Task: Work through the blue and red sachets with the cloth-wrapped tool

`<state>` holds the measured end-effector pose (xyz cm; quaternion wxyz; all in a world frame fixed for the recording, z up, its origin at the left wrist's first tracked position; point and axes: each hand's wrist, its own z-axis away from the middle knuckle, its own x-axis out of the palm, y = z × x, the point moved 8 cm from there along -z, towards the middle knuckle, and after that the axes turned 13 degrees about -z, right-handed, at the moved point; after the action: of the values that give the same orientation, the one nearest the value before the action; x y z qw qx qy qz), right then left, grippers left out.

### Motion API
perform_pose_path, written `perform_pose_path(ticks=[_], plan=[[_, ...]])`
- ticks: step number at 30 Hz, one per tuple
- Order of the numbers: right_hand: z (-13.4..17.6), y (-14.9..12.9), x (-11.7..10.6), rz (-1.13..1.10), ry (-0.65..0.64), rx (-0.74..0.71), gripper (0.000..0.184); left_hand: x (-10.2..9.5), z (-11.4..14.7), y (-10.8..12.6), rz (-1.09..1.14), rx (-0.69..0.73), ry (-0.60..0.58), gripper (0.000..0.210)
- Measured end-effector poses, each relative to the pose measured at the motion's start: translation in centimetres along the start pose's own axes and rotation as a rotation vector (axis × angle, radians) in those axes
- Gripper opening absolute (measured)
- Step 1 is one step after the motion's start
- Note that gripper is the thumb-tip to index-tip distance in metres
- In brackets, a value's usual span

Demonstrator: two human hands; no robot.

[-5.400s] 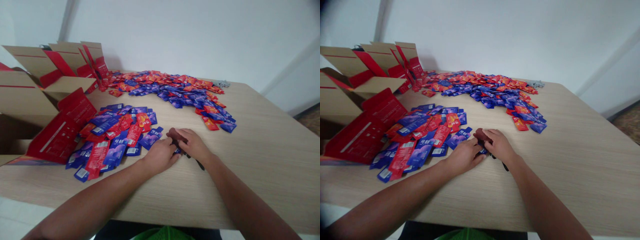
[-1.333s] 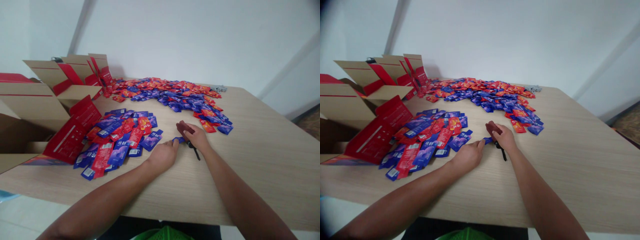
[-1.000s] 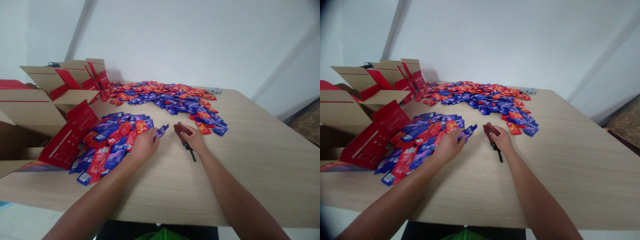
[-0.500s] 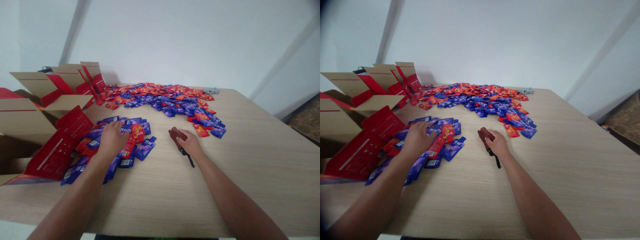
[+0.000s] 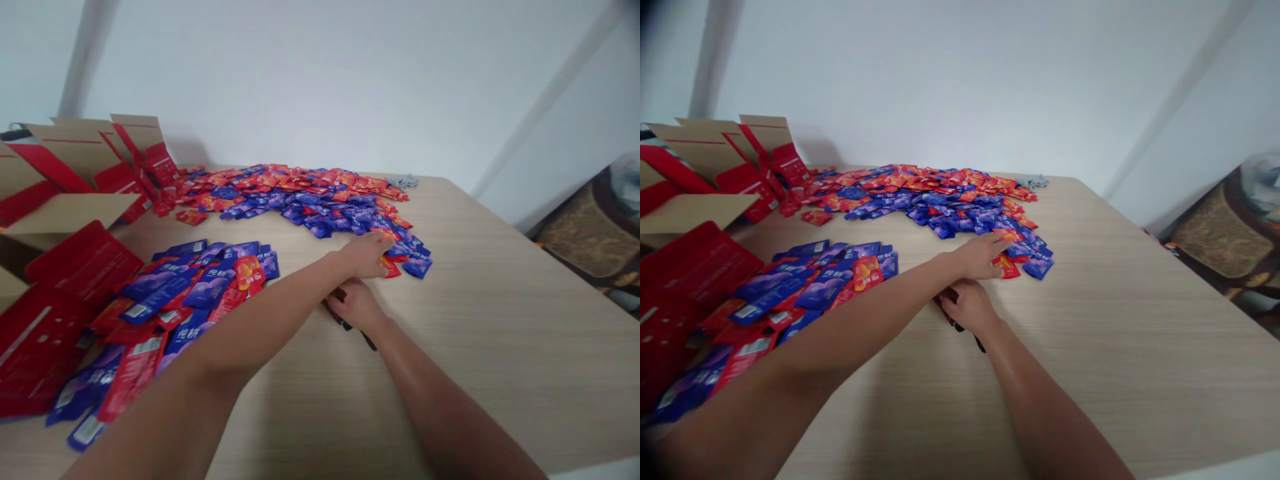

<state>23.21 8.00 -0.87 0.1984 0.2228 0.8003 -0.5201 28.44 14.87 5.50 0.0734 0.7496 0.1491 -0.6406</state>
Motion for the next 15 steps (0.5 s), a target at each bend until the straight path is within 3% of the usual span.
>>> perform_pose_path(ticks=[3,6,9,15], plan=[[-0.1,-0.3,-0.3,0.000,0.004,-0.014,0.017,3.1,-4.0,0.2,-0.020,0.046,-0.135,0.094],[0.0,-0.2,-0.1,-0.046,-0.006,-0.010,0.015,6.2,-4.9,0.3,-0.004,0.038,-0.298,0.096],[0.0,-0.7,0.1,-0.082,-0.024,-0.075,0.018,7.3,-4.1,0.0,0.028,0.044,-0.310,0.090],[0.2,-3.1,0.8,-0.158,-0.170,-0.180,0.036,7.3,0.3,-2.3,0.062,0.094,-0.326,0.077]])
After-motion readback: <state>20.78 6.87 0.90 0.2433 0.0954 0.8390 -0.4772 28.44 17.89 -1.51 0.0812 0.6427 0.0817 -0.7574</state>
